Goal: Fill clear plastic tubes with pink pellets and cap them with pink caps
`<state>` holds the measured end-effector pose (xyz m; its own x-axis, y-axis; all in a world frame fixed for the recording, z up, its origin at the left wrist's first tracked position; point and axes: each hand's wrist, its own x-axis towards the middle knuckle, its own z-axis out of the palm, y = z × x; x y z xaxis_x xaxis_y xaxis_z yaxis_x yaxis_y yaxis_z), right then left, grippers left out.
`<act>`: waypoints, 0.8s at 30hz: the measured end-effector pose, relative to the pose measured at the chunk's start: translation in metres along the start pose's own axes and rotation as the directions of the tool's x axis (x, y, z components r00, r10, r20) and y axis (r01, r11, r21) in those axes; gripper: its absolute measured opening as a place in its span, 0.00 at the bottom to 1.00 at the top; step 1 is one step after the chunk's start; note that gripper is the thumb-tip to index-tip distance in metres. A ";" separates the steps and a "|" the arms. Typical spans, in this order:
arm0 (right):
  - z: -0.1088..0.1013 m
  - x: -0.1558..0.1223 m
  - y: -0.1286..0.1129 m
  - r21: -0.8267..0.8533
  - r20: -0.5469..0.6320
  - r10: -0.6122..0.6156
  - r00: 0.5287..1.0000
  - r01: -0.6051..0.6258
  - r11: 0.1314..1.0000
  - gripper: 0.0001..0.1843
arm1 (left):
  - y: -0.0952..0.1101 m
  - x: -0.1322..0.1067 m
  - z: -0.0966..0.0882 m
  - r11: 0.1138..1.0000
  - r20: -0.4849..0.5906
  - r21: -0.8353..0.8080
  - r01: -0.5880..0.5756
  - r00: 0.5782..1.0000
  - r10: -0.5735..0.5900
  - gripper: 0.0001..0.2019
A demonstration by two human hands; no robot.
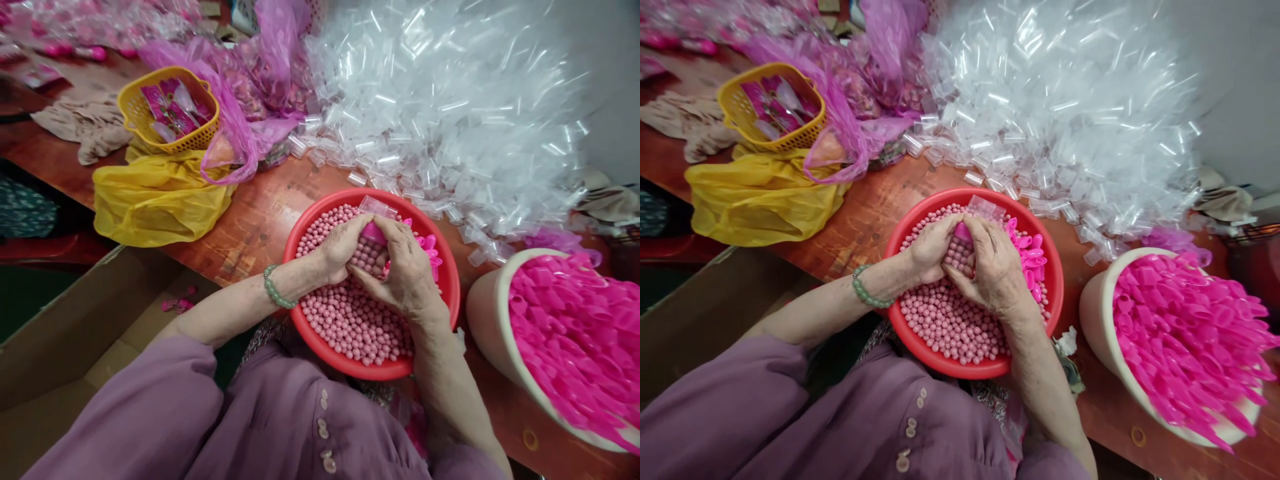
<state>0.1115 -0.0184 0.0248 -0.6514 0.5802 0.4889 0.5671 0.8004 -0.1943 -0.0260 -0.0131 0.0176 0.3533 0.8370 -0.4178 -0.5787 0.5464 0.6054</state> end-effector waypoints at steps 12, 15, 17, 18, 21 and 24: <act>-0.022 -0.031 0.041 0.216 -0.078 0.512 0.855 -0.487 0.846 0.14 | 0.022 -0.168 -0.120 0.813 -0.206 0.530 -0.243 0.892 0.401 0.27; -0.015 -0.025 0.046 0.143 0.015 0.489 0.872 -0.486 0.862 0.12 | 0.000 -0.199 -0.197 0.711 -0.525 0.674 0.200 0.807 0.271 0.27; -0.014 -0.015 0.046 0.081 0.092 0.447 0.890 -0.455 0.887 0.12 | -0.016 -0.210 -0.244 0.539 -0.621 0.737 0.408 0.723 0.302 0.24; -0.016 -0.009 0.045 0.044 0.133 0.430 0.893 -0.438 0.898 0.12 | -0.022 -0.213 -0.263 0.442 -0.638 0.754 0.486 0.701 0.317 0.23; -0.026 0.007 0.043 -0.110 0.276 0.437 0.856 -0.424 0.899 0.13 | -0.032 -0.220 -0.300 0.184 -0.687 0.717 0.672 0.637 0.351 0.19; -0.033 0.013 0.041 -0.267 0.412 0.507 0.757 -0.431 0.862 0.15 | -0.026 -0.220 -0.304 0.087 -0.650 0.721 0.688 0.627 0.429 0.18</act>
<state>0.1432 0.0173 0.0515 -0.4134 0.9072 -0.0783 0.9044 0.3991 -0.1509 -0.3120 -0.2200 -0.1123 -0.5048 0.7409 -0.4430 0.7221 0.6436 0.2535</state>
